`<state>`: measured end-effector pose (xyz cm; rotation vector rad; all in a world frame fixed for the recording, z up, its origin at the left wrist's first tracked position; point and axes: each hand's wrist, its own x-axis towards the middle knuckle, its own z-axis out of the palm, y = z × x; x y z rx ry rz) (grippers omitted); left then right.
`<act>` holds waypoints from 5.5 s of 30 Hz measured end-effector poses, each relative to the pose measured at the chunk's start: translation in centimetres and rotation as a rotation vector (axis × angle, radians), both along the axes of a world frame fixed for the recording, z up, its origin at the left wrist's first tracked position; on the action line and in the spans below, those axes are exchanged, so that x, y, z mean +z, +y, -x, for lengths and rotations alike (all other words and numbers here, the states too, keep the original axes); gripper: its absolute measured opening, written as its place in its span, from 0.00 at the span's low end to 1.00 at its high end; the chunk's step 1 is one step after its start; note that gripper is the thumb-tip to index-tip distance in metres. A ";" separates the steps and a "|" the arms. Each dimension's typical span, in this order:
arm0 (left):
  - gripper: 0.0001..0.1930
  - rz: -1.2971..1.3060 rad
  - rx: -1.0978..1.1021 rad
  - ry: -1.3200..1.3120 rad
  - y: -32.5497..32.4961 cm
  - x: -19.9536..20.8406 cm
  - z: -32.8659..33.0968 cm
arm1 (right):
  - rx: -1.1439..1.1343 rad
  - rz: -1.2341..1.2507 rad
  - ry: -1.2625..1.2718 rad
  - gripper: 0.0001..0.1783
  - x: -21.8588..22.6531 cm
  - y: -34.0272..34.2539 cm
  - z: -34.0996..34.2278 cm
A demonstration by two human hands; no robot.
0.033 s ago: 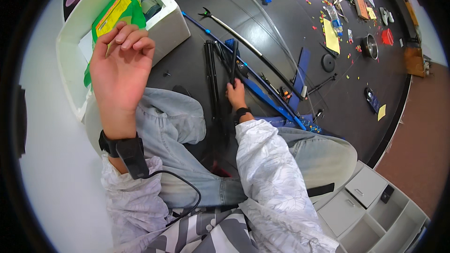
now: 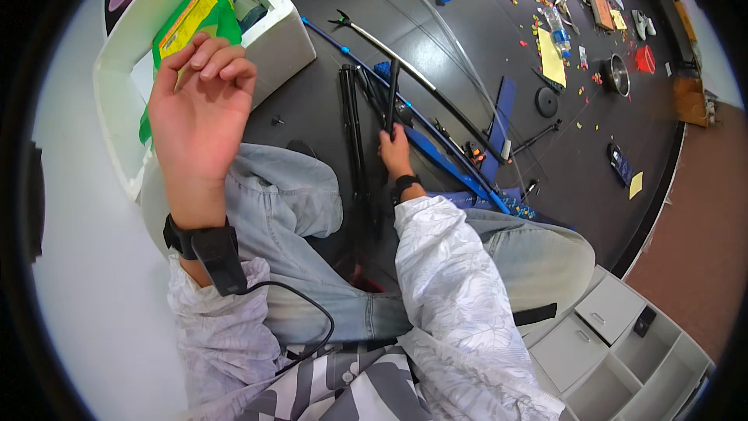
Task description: The recorder is assembling a black mechanical component, likely a tripod or stand, by attaching a screw and tightening a knob.
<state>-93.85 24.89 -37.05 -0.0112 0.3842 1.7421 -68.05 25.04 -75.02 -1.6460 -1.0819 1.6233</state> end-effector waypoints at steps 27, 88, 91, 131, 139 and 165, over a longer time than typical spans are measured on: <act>0.03 0.028 -0.114 -0.006 1.8 1.6 -5.3 | -0.273 0.010 1.114 0.18 20.7 9.4 -3.1; 0.06 0.053 -0.095 0.169 0.7 0.5 -1.8 | 0.303 0.104 -0.129 0.24 0.6 -3.3 1.9; 0.05 0.038 -0.130 0.152 1.6 0.9 -3.4 | 0.287 -0.264 -0.254 0.20 0.4 -1.8 0.1; 0.19 -0.520 -0.485 1.177 9.2 4.0 -17.8 | 0.621 -1.939 -1.154 0.07 41.5 9.7 -10.5; 0.16 -0.388 -0.370 1.163 8.6 2.8 -19.1 | 0.310 -2.084 -1.004 0.04 40.3 9.5 -9.8; 0.11 -0.400 -0.245 0.999 6.5 3.5 -19.6 | 0.187 -0.806 0.627 0.22 42.3 9.0 -8.4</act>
